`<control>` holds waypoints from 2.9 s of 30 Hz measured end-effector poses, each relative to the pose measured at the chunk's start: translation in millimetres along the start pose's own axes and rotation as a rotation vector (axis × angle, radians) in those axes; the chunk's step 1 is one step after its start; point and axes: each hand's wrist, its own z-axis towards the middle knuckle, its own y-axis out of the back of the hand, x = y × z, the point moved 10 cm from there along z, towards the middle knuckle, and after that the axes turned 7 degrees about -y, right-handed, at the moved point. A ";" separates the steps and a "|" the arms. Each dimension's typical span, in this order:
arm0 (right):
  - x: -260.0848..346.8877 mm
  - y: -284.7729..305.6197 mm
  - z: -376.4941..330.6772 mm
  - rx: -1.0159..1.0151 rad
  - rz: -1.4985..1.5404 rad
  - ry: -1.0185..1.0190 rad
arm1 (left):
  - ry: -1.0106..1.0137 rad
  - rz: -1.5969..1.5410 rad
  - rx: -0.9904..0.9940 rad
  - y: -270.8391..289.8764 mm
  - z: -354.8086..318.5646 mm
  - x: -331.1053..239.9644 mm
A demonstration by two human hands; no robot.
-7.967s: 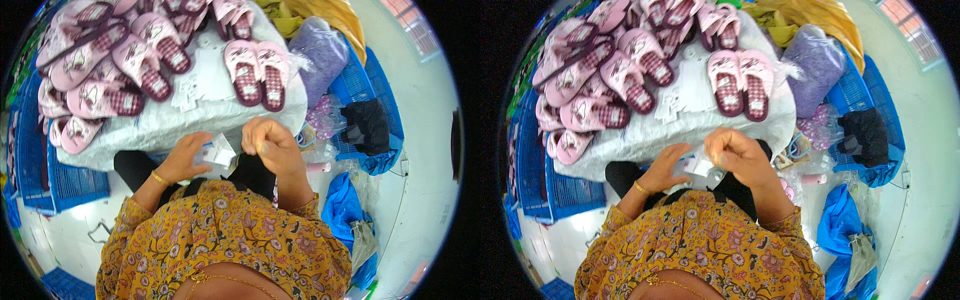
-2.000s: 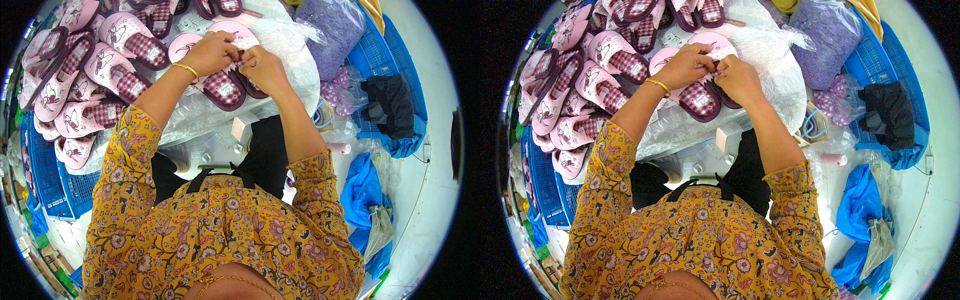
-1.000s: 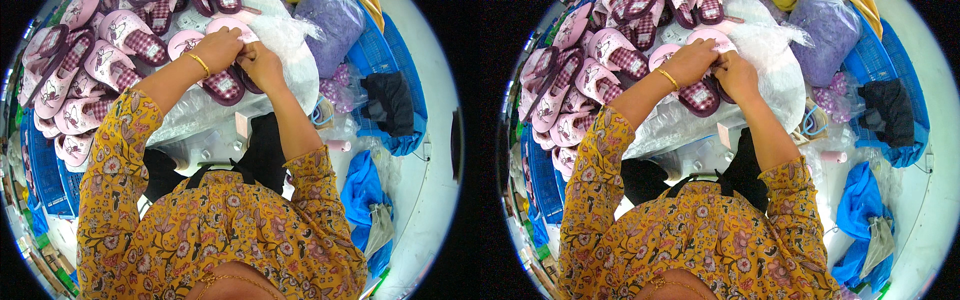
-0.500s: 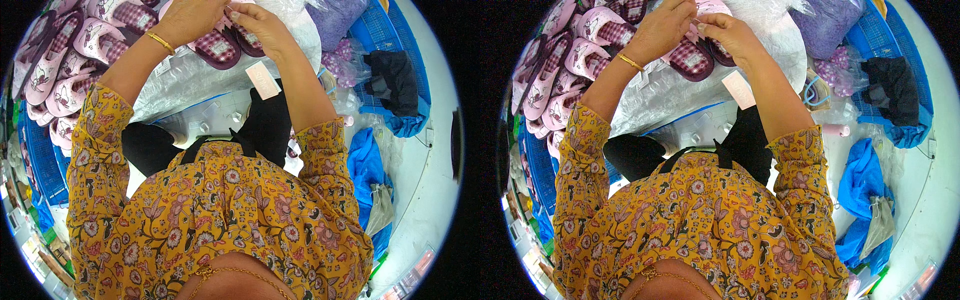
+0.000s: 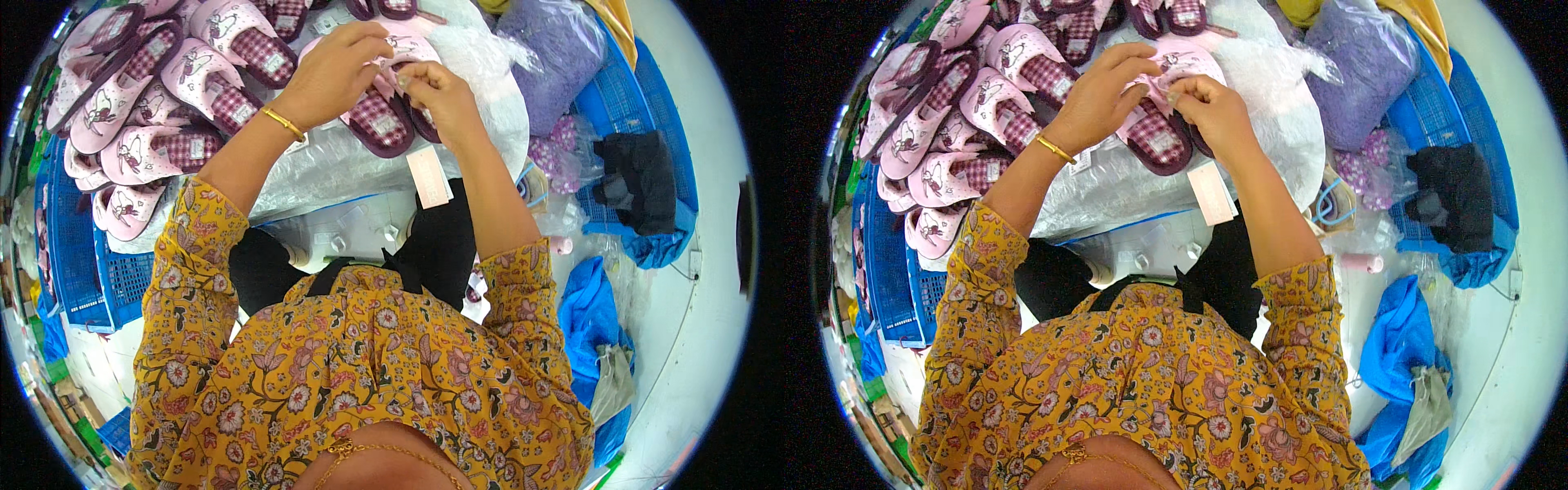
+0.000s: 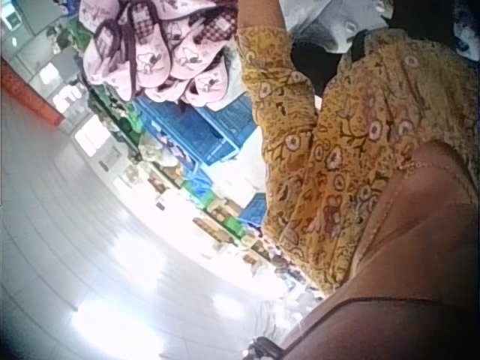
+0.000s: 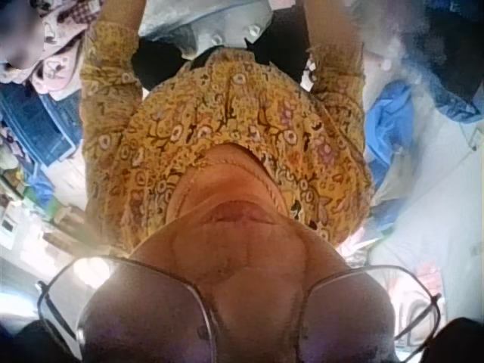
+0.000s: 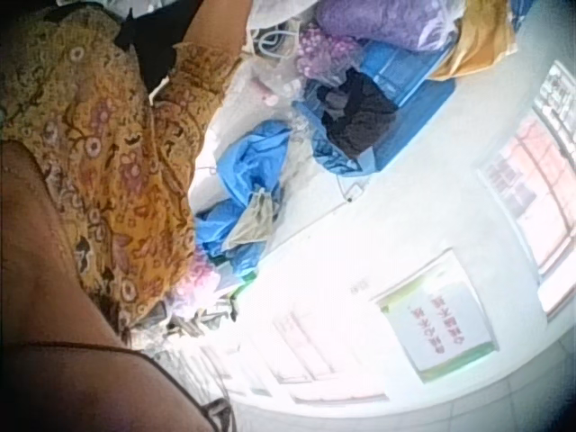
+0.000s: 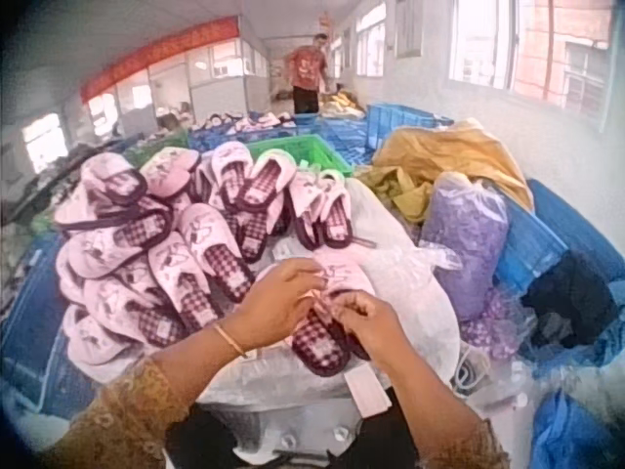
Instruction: The person sits on the floor and repeatedly picks up pairs of pink slippers, attaches paper tags to them, and places them into a pile. The person handles the slippers and tags by hand throughout the clip.
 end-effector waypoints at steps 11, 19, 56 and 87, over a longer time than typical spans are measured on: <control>-18.5 -7.1 -1.3 -0.076 -0.240 0.078 | 0.080 0.127 0.123 -14.7 -41.4 13.5; -13.6 -6.0 -4.5 -0.190 -0.427 0.173 | 0.160 0.215 0.116 -29.8 -42.4 19.6; -7.4 -16.0 11.4 -0.301 -0.742 0.133 | 0.260 0.236 0.289 -59.4 -30.0 41.6; -76.0 43.3 -103.5 -0.386 -0.440 0.140 | 0.245 0.007 -0.111 -1.9 -34.0 -1.4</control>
